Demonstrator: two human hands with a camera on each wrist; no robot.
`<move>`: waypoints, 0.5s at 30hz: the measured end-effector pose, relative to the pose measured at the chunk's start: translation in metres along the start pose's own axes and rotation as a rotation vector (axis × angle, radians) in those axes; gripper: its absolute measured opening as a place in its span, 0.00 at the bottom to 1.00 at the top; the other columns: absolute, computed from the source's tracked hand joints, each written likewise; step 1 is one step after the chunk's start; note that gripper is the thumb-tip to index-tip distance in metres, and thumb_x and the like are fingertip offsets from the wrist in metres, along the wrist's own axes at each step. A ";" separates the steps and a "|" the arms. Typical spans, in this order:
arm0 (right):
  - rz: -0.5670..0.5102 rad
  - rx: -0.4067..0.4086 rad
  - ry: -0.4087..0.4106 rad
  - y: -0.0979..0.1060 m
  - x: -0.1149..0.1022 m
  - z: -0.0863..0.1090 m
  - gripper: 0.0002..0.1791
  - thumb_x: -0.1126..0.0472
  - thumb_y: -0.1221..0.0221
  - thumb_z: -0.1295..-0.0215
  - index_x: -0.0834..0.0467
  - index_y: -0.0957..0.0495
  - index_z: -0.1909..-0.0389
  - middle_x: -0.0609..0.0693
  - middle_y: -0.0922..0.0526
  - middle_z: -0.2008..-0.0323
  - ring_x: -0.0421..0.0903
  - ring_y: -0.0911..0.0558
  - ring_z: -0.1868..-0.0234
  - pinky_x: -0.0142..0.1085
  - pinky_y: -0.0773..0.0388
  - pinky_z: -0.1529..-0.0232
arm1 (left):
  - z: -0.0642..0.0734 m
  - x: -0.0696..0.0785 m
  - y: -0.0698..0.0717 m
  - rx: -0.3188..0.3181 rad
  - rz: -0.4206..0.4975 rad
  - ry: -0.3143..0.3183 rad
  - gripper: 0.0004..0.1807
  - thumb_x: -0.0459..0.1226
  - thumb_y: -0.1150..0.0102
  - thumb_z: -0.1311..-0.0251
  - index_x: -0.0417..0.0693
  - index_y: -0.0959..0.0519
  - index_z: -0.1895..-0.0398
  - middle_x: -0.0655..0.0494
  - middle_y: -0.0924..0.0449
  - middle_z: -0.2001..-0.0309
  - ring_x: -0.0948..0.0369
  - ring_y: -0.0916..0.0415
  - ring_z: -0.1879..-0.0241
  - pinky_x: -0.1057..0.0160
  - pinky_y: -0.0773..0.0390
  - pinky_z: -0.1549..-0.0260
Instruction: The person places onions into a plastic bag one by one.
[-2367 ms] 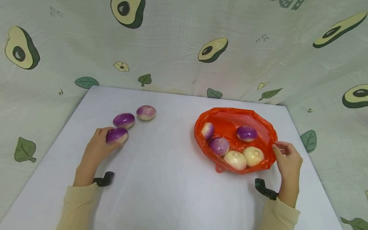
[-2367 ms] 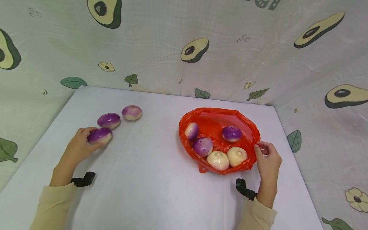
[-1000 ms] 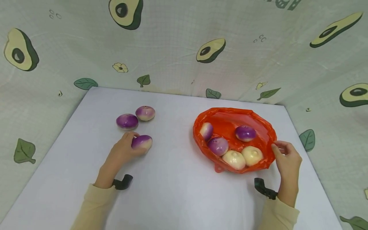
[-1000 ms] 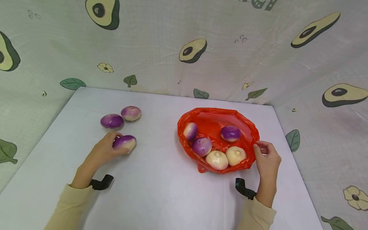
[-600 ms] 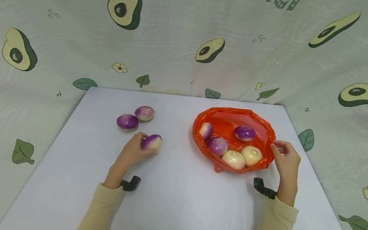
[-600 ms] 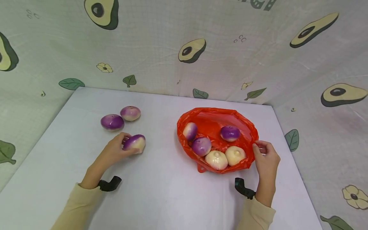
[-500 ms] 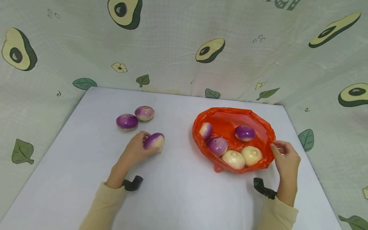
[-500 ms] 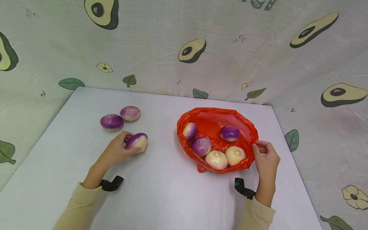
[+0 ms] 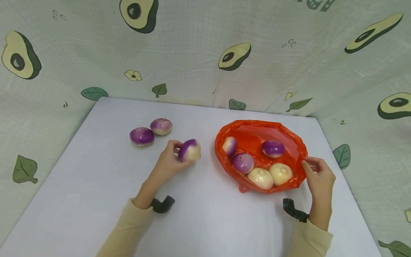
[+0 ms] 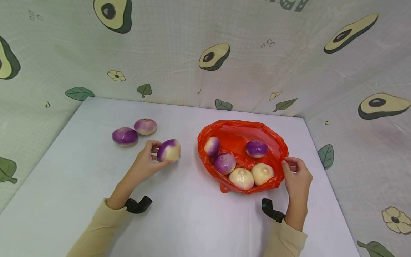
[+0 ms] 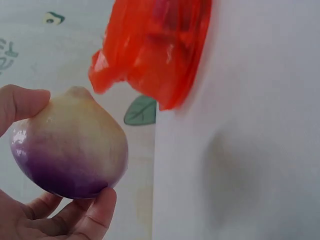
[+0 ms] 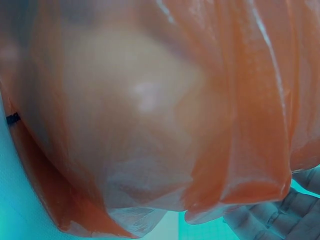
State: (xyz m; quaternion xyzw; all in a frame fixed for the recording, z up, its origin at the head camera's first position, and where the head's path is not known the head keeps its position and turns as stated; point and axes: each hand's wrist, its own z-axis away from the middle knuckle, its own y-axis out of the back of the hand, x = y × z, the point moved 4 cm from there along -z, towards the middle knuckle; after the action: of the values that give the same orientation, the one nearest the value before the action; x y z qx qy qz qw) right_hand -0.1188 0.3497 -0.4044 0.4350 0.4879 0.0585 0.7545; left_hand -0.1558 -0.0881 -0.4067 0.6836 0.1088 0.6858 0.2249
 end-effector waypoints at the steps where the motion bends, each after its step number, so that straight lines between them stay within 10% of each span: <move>1: 0.000 0.000 0.001 0.000 0.000 0.000 0.27 0.44 0.52 0.34 0.53 0.32 0.39 0.52 0.28 0.43 0.42 0.30 0.50 0.34 0.22 0.50 | -0.001 0.003 -0.003 -0.003 0.016 0.001 0.36 0.42 0.31 0.53 0.40 0.40 0.45 0.43 0.29 0.49 0.51 0.29 0.52 0.55 0.24 0.53; 15: -0.001 0.001 0.001 0.001 -0.002 0.001 0.27 0.42 0.53 0.34 0.53 0.32 0.39 0.52 0.29 0.42 0.44 0.31 0.48 0.39 0.24 0.46 | -0.012 0.051 -0.036 -0.048 0.146 -0.029 0.35 0.40 0.32 0.52 0.44 0.40 0.42 0.49 0.31 0.45 0.55 0.32 0.45 0.56 0.24 0.48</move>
State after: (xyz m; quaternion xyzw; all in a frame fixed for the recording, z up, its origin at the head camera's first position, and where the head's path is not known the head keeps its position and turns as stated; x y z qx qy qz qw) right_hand -0.1183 0.3488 -0.4024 0.4352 0.4884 0.0579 0.7541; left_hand -0.1601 -0.0312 -0.3780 0.6938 0.0392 0.6929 0.1921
